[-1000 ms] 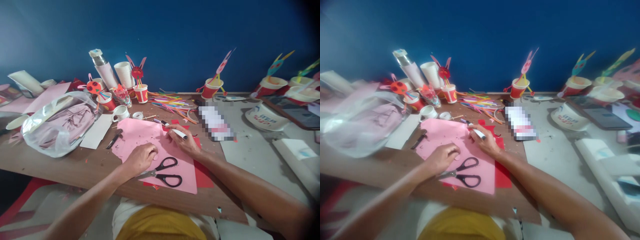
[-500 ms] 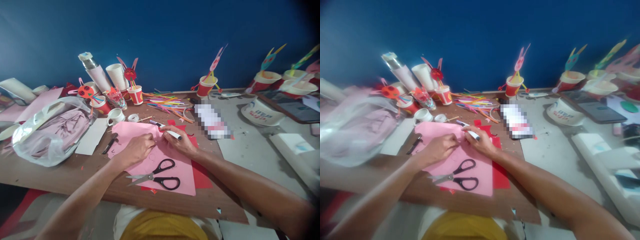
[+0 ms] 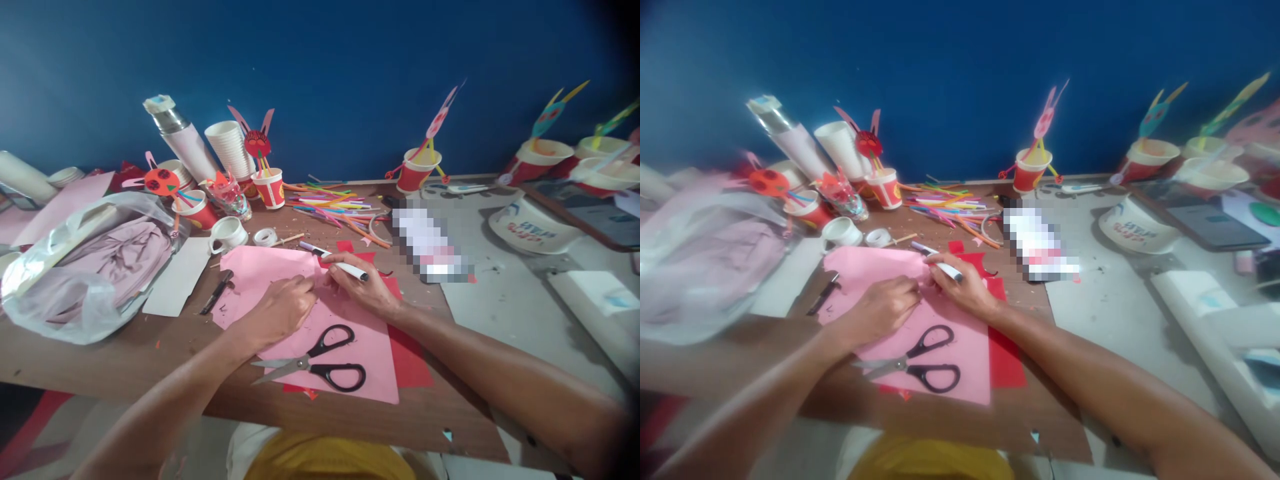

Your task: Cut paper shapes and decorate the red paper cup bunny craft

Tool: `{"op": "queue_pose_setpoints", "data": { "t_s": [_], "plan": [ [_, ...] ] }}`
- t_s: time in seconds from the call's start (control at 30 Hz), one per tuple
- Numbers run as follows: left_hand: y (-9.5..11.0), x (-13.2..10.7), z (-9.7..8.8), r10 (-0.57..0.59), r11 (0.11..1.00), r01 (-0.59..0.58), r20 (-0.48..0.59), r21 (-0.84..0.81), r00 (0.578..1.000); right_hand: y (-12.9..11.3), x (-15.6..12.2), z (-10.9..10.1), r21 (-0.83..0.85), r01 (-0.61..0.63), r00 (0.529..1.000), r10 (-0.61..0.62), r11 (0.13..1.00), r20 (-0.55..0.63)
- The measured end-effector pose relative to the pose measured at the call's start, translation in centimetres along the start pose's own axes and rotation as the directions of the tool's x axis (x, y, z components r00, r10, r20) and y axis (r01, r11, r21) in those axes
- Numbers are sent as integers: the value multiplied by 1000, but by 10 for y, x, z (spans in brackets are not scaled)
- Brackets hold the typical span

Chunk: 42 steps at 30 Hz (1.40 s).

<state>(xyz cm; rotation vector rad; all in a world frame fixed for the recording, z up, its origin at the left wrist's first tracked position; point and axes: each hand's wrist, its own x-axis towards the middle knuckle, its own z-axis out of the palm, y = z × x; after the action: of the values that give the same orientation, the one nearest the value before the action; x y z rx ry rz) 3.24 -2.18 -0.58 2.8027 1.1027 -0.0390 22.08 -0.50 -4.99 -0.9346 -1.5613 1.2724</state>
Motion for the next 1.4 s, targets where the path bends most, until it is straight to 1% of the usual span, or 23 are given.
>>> {"op": "queue_pose_setpoints", "data": {
  "t_s": [0.1, 0.2, 0.3, 0.37, 0.57, 0.8, 1.0, 1.1, 1.17, 1.23, 1.27, 1.33, 1.37, 1.4],
  "plan": [
    [-5, 0, 6, -6, 997, 1, -70, -75, 998, -2, 0, 0, 2, -4, 1000, 4, 1000, -12],
    [-11, 0, 6, -33, 979, 10, -109, -203, 993, -1, 1, 1, 1, -1, 1000, 1, 1000, -21],
    [-13, 2, 5, -110, 946, 69, -114, -317, 987, 1, 1, 2, 16, -16, 999, 16, 1000, -28],
    [-12, 4, 4, -161, 928, 111, -115, -354, 980, 3, 2, 2, 19, -29, 999, 29, 999, -31],
    [-8, 8, 5, -219, 925, 165, -125, -342, 968, 5, 2, 1, -5, 1, 1000, -1, 1000, -30],
    [-9, 8, 9, -236, 933, 179, -156, -312, 959, 0, 0, 1, 6, -1, 1000, 1, 1000, -16],
    [-11, 6, 9, -259, 915, 181, -183, -361, 948, -5, -1, 0, 31, -9, 1000, 10, 999, -24],
    [-13, 4, 9, -290, 888, 175, -220, -426, 932, -6, -2, 0, 41, -7, 998, 10, 999, -57],
    [-15, 3, 10, -335, 847, 173, -251, -503, 908, -7, -2, -1, 67, 15, 996, -9, 998, -92],
    [-15, 3, 11, -417, 760, 189, -244, -622, 876, -8, -2, -3, 105, 32, 993, -19, 994, -117],
    [-15, 2, 11, -467, 690, 201, -216, -696, 857, -9, -2, -3, 122, 35, 992, -20, 992, -123],
    [-15, 1, 12, -553, 498, 204, -127, -843, 823, -11, -2, -3, 153, 34, 992, -14, 988, -127],
    [-15, 0, 12, -574, 391, 195, -72, -900, 816, -12, -1, -3, 167, 35, 992, -14, 985, -127],
    [-15, -1, 11, -573, 294, 180, -22, -939, 819, -14, -1, -3, 180, 38, 992, -15, 983, -129]
  ]
}}
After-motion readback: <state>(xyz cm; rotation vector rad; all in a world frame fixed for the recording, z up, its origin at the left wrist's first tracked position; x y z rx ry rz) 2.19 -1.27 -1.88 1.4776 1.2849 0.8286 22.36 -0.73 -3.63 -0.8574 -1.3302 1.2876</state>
